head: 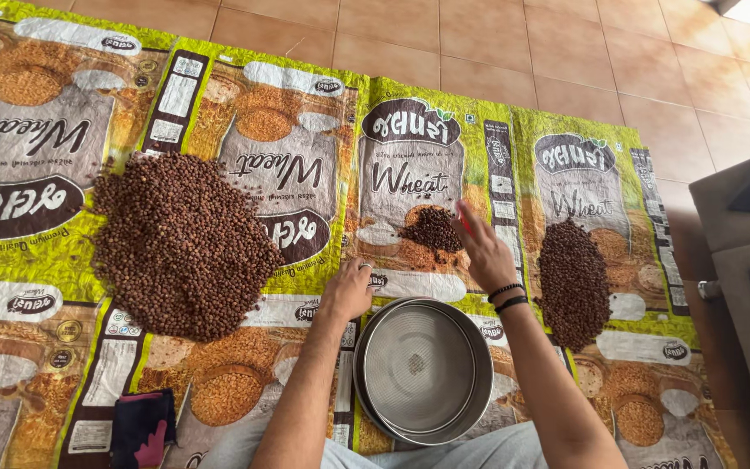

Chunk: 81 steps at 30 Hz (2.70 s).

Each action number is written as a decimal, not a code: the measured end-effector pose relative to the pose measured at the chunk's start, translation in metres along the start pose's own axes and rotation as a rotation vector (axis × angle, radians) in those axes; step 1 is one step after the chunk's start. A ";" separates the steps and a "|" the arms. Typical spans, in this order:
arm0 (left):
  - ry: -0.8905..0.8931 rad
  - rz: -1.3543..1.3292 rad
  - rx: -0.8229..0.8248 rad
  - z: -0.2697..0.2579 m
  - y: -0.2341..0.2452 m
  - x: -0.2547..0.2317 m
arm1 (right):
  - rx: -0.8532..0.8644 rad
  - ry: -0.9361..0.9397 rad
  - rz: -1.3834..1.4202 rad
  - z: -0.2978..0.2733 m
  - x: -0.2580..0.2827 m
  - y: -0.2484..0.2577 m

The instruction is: The person sits on the floor and sorts brown grains by hand, picking out debris and transferring grains between a metal tray, a small red bowl, and piles on a printed mat. The person repeatedly scoops, sifts, and redistributes the grains across the mat and containers.

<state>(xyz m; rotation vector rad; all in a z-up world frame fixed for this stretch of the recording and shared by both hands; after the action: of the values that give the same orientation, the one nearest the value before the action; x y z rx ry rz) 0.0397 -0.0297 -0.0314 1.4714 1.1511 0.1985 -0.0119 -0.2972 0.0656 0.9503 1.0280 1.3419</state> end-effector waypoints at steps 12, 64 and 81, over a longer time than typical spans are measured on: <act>-0.027 -0.040 -0.056 -0.002 0.002 -0.003 | -0.116 -0.672 0.449 -0.035 -0.074 -0.022; -0.047 0.259 -0.409 0.205 0.009 -0.011 | 0.012 -0.447 0.932 0.087 -0.049 -0.144; -0.057 0.101 -0.493 0.197 0.019 -0.012 | -0.034 -0.535 0.346 0.086 -0.174 -0.157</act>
<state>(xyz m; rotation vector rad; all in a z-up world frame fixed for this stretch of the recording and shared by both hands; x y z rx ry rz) 0.1801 -0.1653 -0.0665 1.0880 0.9003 0.4723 0.1218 -0.4706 -0.0539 1.4102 0.4435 1.2700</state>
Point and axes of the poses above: each hand's wrist, its own z-axis towards the middle knuckle, its own y-axis out of the back of the hand, x = y × z, the point moved 5 cm from there along z, towards the middle knuckle, and after that the axes turned 4 degrees about -y, right-handed, at the moved point
